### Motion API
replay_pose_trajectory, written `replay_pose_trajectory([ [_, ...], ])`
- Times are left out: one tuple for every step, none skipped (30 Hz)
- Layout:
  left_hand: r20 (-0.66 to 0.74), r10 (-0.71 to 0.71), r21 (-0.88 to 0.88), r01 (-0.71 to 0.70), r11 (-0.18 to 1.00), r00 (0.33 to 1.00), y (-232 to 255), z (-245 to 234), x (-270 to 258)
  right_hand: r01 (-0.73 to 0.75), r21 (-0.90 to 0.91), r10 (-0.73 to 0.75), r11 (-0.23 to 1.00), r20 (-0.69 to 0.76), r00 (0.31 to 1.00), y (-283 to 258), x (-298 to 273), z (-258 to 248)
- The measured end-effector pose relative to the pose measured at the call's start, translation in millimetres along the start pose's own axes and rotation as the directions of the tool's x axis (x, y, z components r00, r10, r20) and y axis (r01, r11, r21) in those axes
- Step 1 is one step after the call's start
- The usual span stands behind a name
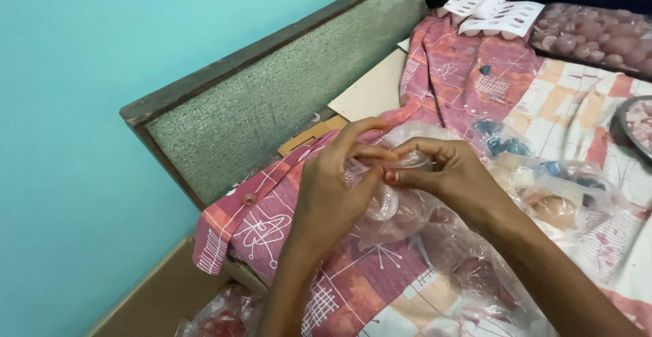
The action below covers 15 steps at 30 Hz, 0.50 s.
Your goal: Sorting and placing small decorative items or candle supplies into plastic bags.
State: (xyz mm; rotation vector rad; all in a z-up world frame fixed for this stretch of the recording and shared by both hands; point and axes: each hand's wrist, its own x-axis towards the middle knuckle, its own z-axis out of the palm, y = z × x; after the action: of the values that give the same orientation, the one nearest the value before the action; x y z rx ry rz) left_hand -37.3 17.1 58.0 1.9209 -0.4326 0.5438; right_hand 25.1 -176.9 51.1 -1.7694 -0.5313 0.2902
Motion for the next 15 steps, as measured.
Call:
replay_pose_trajectory([
  [-0.087, 0.034, -0.206, -0.052, 0.977, 0.996, -10.0, 4.7, -4.2, -0.018, 0.020, 0.019, 1.000, -0.053, 0.998, -1.3, -2.3, 2.3],
  [-0.175, 0.055, -0.398, -0.122, 0.909, 0.983, -20.2, 9.8, -7.1, -0.035, 0.042, 0.039, 0.999, -0.110, 0.993, -2.4, -4.8, 3.8],
  [-0.175, 0.056, -0.398, -0.122, 0.909, 0.983, -31.6, 13.0, -14.4, -0.033, 0.042, 0.038, 0.999, -0.110, 0.993, -3.0, -5.1, 4.9],
  [-0.106, 0.000, -0.510, -0.054, 0.859, 0.994, -42.9, 18.2, -22.5, -0.048, 0.028, 0.051, 0.998, -0.110, 0.993, -3.0, -7.2, 4.9],
  [-0.031, -0.049, -0.609, 0.020, 0.793, 0.998, -54.4, 23.7, -30.7, -0.063, 0.015, 0.065, 0.998, -0.111, 0.992, -2.6, -9.3, 4.9],
  [-0.029, -0.052, -0.612, 0.023, 0.790, 0.998, -61.6, 28.7, -35.2, -0.068, 0.014, 0.070, 0.998, -0.111, 0.991, -5.7, -11.5, 8.5],
  [0.079, -0.215, -0.654, 0.214, 0.726, 0.973, -68.8, 33.4, -39.7, -0.038, 0.040, 0.041, 0.998, -0.068, 0.997, -8.9, -13.6, 12.3],
  [0.197, -0.358, -0.669, 0.392, 0.631, 0.913, -75.9, 37.5, -43.5, -0.007, 0.067, 0.008, 0.998, -0.024, 1.000, -12.9, -14.5, 16.1],
  [0.196, -0.359, -0.671, 0.392, 0.629, 0.912, -70.0, 36.0, -42.7, -0.010, 0.066, 0.011, 0.998, -0.022, 1.000, -7.7, -15.0, 14.7],
  [0.168, -0.388, -0.635, 0.400, 0.661, 0.906, -64.2, 33.4, -39.8, -0.044, -0.010, 0.043, 0.999, -0.076, 0.996, -3.5, -13.7, 13.0],
  [0.137, -0.415, -0.597, 0.409, 0.690, 0.900, -58.2, 30.9, -36.9, -0.083, -0.084, 0.072, 0.993, -0.131, 0.989, 0.5, -12.5, 11.1],
  [0.136, -0.413, -0.598, 0.407, 0.690, 0.900, -60.9, 30.7, -38.3, -0.082, -0.085, 0.071, 0.993, -0.131, 0.989, 1.9, -12.3, 9.3],
  [0.109, -0.409, -0.606, 0.386, 0.696, 0.906, -63.8, 30.7, -39.6, -0.076, -0.119, 0.056, 0.990, -0.161, 0.985, 3.7, -12.1, 7.3],
  [0.084, -0.405, -0.612, 0.368, 0.700, 0.910, -66.9, 31.0, -41.9, -0.074, -0.151, 0.044, 0.986, -0.190, 0.981, 6.1, -12.6, 5.7],
  [0.085, -0.405, -0.613, 0.369, 0.699, 0.910, -69.1, 32.5, -43.4, -0.075, -0.152, 0.046, 0.986, -0.190, 0.981, 6.6, -11.8, 6.8],
])
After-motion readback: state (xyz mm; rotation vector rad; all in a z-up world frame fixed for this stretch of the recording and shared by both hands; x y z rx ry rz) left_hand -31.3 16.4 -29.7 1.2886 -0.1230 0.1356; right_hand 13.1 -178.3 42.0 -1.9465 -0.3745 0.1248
